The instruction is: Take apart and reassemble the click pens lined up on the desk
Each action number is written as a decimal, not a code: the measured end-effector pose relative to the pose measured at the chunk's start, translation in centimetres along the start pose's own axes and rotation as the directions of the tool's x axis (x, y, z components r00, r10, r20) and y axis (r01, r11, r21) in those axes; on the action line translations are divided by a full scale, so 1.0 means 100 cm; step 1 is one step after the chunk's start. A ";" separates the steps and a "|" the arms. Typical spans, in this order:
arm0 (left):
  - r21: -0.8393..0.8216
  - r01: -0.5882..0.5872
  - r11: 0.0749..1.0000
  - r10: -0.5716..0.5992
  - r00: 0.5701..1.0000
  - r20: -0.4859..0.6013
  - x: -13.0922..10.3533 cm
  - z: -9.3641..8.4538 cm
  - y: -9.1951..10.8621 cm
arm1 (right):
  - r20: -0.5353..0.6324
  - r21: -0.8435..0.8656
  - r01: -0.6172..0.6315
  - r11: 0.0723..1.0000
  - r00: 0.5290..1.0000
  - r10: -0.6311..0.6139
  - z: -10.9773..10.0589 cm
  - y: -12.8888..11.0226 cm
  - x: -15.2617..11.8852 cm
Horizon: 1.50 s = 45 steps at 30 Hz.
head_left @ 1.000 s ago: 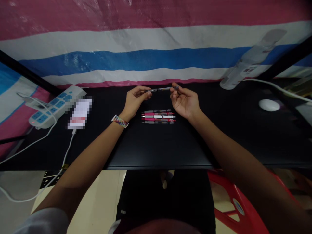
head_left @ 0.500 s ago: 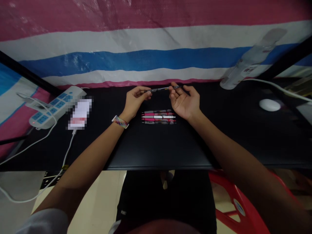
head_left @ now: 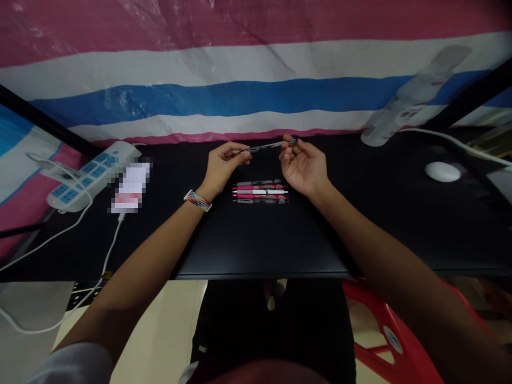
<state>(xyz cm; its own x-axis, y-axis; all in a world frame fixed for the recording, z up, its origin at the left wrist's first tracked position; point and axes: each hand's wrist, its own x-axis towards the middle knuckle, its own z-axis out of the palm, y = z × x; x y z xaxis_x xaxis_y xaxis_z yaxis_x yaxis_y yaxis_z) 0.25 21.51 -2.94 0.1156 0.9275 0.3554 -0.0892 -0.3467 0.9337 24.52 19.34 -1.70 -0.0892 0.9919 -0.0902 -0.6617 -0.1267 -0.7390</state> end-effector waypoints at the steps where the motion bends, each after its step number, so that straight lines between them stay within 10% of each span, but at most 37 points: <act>1: 0.000 0.005 1.000 -0.005 1.000 -0.001 0.000 0.000 0.000 | 0.002 -0.018 0.012 1.000 1.000 -0.012 0.000 0.000 0.000; 29: 0.013 0.023 1.000 -0.023 1.000 0.005 0.000 -0.005 0.001 | -0.036 -0.034 0.013 0.999 0.999 -0.015 0.004 0.003 -0.002; 45: 0.243 -0.065 0.968 0.034 0.991 0.130 -0.003 -0.008 0.004 | 0.168 -0.557 0.325 0.765 0.945 -0.279 0.002 0.012 -0.005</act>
<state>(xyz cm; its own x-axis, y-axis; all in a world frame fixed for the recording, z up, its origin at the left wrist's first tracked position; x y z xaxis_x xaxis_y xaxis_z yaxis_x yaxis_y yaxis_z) -0.65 21.20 -2.72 0.2398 0.8892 0.3896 0.1466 -0.4299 0.8909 23.64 18.65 -2.38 -0.0245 0.9721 0.2333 -0.1205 0.2288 -0.9660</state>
